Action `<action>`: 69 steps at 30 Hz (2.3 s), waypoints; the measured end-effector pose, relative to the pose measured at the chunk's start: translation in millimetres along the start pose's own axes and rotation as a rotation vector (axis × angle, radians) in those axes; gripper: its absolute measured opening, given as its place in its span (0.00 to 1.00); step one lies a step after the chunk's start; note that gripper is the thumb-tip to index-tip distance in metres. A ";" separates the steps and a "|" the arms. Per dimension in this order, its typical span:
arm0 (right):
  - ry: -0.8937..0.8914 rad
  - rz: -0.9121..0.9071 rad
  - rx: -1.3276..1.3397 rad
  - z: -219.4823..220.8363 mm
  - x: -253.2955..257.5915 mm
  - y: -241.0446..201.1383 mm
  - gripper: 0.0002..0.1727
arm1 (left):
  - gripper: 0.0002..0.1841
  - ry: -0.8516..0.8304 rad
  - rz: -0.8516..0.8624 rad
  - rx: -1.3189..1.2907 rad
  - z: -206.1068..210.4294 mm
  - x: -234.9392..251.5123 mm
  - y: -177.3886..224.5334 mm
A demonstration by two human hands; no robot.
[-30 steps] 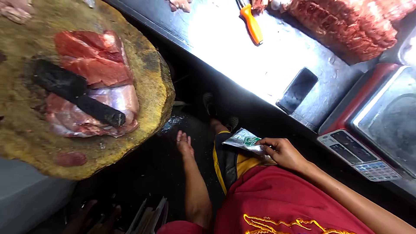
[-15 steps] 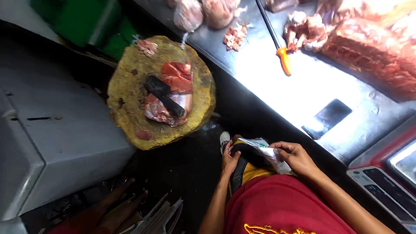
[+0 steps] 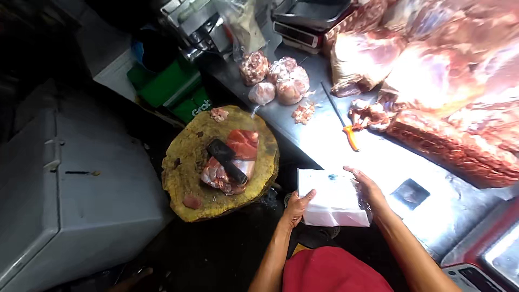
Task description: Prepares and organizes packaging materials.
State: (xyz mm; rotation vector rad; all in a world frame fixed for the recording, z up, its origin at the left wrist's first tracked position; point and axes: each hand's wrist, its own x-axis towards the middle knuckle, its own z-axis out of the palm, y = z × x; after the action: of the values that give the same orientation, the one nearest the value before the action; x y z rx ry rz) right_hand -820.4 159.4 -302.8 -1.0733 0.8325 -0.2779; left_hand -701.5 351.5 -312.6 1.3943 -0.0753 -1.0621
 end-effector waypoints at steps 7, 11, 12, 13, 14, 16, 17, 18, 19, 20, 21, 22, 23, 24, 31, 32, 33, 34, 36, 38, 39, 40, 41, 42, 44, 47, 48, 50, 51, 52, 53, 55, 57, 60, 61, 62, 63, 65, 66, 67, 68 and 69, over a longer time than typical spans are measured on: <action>-0.079 -0.144 -0.292 16.3 50.3 12.0 0.43 | 0.23 0.047 0.044 0.431 -24.8 86.1 61.5; 0.089 -0.208 -0.438 29.0 89.6 3.5 0.33 | 0.23 -0.102 0.047 0.542 -25.4 161.9 101.7; 0.144 -0.202 -0.449 31.3 97.6 0.8 0.33 | 0.23 -0.157 0.046 0.561 -23.1 183.0 111.0; 0.200 -0.192 -0.451 32.2 103.7 -0.8 0.32 | 0.23 -0.216 0.040 0.577 -19.0 202.5 119.1; 0.257 -0.186 -0.451 32.0 109.3 -1.1 0.32 | 0.23 -0.271 0.029 0.582 -13.9 219.9 125.4; 0.348 -0.185 -0.454 27.6 119.3 0.3 0.29 | 0.24 -0.345 0.010 0.577 -4.8 247.0 132.6; 0.379 -0.181 -0.483 25.0 122.4 0.1 0.27 | 0.25 -0.369 0.002 0.581 -2.2 256.7 133.8; 0.406 -0.174 -0.543 23.8 124.7 -0.9 0.25 | 0.26 -0.397 -0.009 0.591 -1.0 264.0 135.8; 0.422 -0.164 -0.634 23.7 126.7 -3.2 0.24 | 0.27 -0.429 -0.022 0.605 -0.8 270.3 139.0; 0.436 -0.175 -0.739 24.7 128.4 -4.6 0.26 | 0.29 -0.467 -0.040 0.624 -1.3 276.3 143.1; 0.452 -0.205 -0.828 27.0 128.4 -3.4 0.28 | 0.30 -0.508 -0.068 0.656 -2.3 280.8 145.7; 0.461 -0.250 -0.894 29.9 127.9 -0.1 0.29 | 0.30 -0.550 -0.099 0.698 -3.9 285.5 145.0; 0.446 -0.284 -0.931 33.3 128.9 3.1 0.30 | 0.32 -0.589 -0.126 0.751 -6.1 292.1 142.5; 0.402 -0.289 -0.957 37.2 131.8 5.2 0.30 | 0.32 -0.615 -0.137 0.816 -8.2 298.8 139.6; 0.215 -0.032 -1.140 50.5 163.8 14.0 0.33 | 0.36 -0.243 0.042 1.364 0.8 290.7 123.8; 0.240 -0.012 -1.133 49.2 164.3 15.3 0.34 | 0.34 -0.168 0.101 1.390 3.1 280.4 120.5; 0.261 -0.006 -1.130 46.6 166.5 14.5 0.35 | 0.31 -0.109 0.187 1.396 5.7 273.2 116.6; 0.271 0.003 -1.133 43.6 168.0 14.1 0.35 | 0.28 -0.080 0.291 1.380 7.7 267.4 109.8; 0.256 0.007 -1.153 36.3 170.9 14.3 0.32 | 0.22 -0.159 0.472 1.325 13.2 263.1 88.9; 0.226 -0.001 -1.169 30.7 172.0 12.3 0.27 | 0.20 -0.323 0.565 1.333 18.6 268.4 64.4; 0.210 -0.007 -1.176 29.5 172.4 9.5 0.26 | 0.22 -0.394 0.560 1.373 19.7 272.6 55.8; 0.192 -0.007 -1.186 29.1 172.1 5.8 0.24 | 0.24 -0.431 0.553 1.411 18.8 276.9 48.2; 0.173 0.007 -1.206 29.0 171.0 0.8 0.24 | 0.25 -0.435 0.569 1.442 16.9 280.1 41.8; 0.150 0.037 -1.239 28.8 169.5 -5.4 0.23 | 0.25 -0.424 0.589 1.474 15.4 281.5 37.2; 0.118 0.111 -1.313 27.6 168.2 -16.1 0.22 | 0.26 -0.398 0.620 1.517 12.1 282.8 29.7; 0.097 0.219 -1.298 21.1 173.6 -28.1 0.21 | 0.28 -0.361 0.670 1.533 9.7 286.7 20.4; 0.094 0.233 -1.290 19.3 175.5 -29.4 0.21 | 0.28 -0.356 0.673 1.546 9.8 286.8 17.9; 0.098 0.211 -1.302 21.0 179.9 -30.0 0.21 | 0.29 -0.356 0.664 1.593 10.8 287.3 17.6; 0.100 0.192 -1.306 23.6 181.9 -28.5 0.20 | 0.29 -0.359 0.662 1.611 10.7 286.9 17.5; 0.100 0.182 -1.314 26.6 183.6 -26.4 0.19 | 0.29 -0.363 0.661 1.628 10.6 285.9 17.4; 0.091 0.181 -1.322 29.0 185.7 -25.7 0.17 | 0.29 -0.365 0.660 1.646 11.1 285.7 17.6; 0.074 0.196 -1.309 30.5 190.0 -22.2 0.15 | 0.30 -0.371 0.651 1.680 12.1 285.4 17.7; 0.059 0.216 -1.292 27.0 194.3 -18.3 0.15 | 0.30 -0.364 0.662 1.705 12.5 286.2 16.3; 0.072 0.237 -1.223 22.9 194.9 -15.4 0.17 | 0.30 -0.357 0.670 1.717 12.2 286.3 15.5; 0.102 0.237 -1.170 23.0 194.5 -14.8 0.19 | 0.30 -0.358 0.674 1.711 11.9 286.7 15.4; 0.137 0.233 -1.130 23.7 195.2 -12.0 0.21 | 0.30 -0.356 0.679 1.711 11.4 286.7 14.9; 0.163 0.229 -1.106 24.8 197.1 -7.7 0.22 | 0.30 -0.355 0.689 1.714 10.8 286.7 14.4; 0.180 0.237 -1.087 27.5 202.1 -1.6 0.22 | 0.29 -0.348 0.704 1.725 10.6 286.4 14.3; 0.177 0.245 -1.065 29.3 202.8 -0.4 0.22 | 0.29 -0.348 0.709 1.734 9.8 285.5 14.5; 0.175 0.243 -1.032 30.4 203.9 0.0 0.23 | 0.30 -0.347 0.717 1.735 9.4 285.4 14.8; 0.173 0.223 -0.987 30.4 205.9 0.2 0.24 | 0.32 -0.351 0.721 1.739 9.5 287.0 15.2; 0.161 0.207 -0.939 30.4 206.4 1.2 0.25 | 0.33 -0.357 0.721 1.749 9.0 288.2 14.6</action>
State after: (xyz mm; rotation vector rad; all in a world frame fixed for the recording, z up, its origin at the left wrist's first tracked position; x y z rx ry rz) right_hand -660.0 61.1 -393.0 -1.8285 1.2557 0.2445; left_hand -536.2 158.9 -450.3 2.2719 -1.9848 -0.4207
